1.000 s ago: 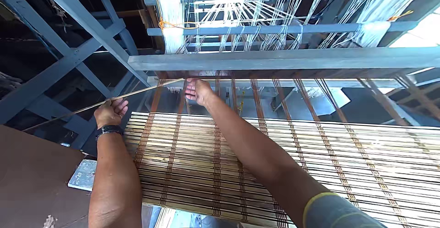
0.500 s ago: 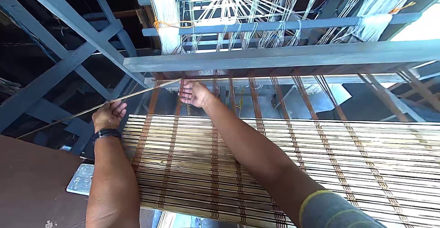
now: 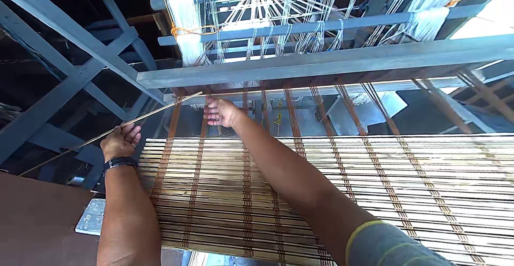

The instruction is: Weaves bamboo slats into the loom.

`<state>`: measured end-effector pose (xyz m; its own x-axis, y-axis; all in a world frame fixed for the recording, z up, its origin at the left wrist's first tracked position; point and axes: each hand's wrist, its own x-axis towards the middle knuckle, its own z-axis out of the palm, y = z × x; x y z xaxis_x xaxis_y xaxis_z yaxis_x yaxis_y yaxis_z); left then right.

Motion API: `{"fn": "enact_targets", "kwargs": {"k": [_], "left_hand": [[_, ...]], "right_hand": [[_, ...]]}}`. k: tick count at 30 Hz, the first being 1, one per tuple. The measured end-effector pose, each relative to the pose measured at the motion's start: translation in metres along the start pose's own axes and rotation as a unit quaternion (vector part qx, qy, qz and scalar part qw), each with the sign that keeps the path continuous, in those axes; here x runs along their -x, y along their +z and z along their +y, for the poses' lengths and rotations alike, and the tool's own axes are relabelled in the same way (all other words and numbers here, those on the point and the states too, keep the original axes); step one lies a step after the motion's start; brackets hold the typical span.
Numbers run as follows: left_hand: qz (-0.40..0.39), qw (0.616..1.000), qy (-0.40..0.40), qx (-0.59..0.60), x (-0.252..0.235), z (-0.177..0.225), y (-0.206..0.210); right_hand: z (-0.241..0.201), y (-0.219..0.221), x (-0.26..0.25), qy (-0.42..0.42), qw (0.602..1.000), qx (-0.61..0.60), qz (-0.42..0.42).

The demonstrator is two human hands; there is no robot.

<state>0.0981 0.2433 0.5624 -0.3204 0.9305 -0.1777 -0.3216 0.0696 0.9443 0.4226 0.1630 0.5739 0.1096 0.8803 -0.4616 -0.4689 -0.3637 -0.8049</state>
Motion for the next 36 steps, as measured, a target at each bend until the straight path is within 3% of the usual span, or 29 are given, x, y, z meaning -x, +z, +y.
{"fn": "enact_targets", "kwargs": {"k": [13, 36], "left_hand": [[-0.013, 1.000, -0.011, -0.019, 0.0018, -0.0009, 0.0056], [-0.021, 0.998, -0.017, -0.048, 0.0046, -0.0024, 0.0052]], "right_hand": [[0.0044, -0.0045, -0.0009, -0.010, 0.999, 0.015, -0.049], [0.0061, -0.0035, -0.0024, 0.007, 1.000, -0.007, -0.024]]}}
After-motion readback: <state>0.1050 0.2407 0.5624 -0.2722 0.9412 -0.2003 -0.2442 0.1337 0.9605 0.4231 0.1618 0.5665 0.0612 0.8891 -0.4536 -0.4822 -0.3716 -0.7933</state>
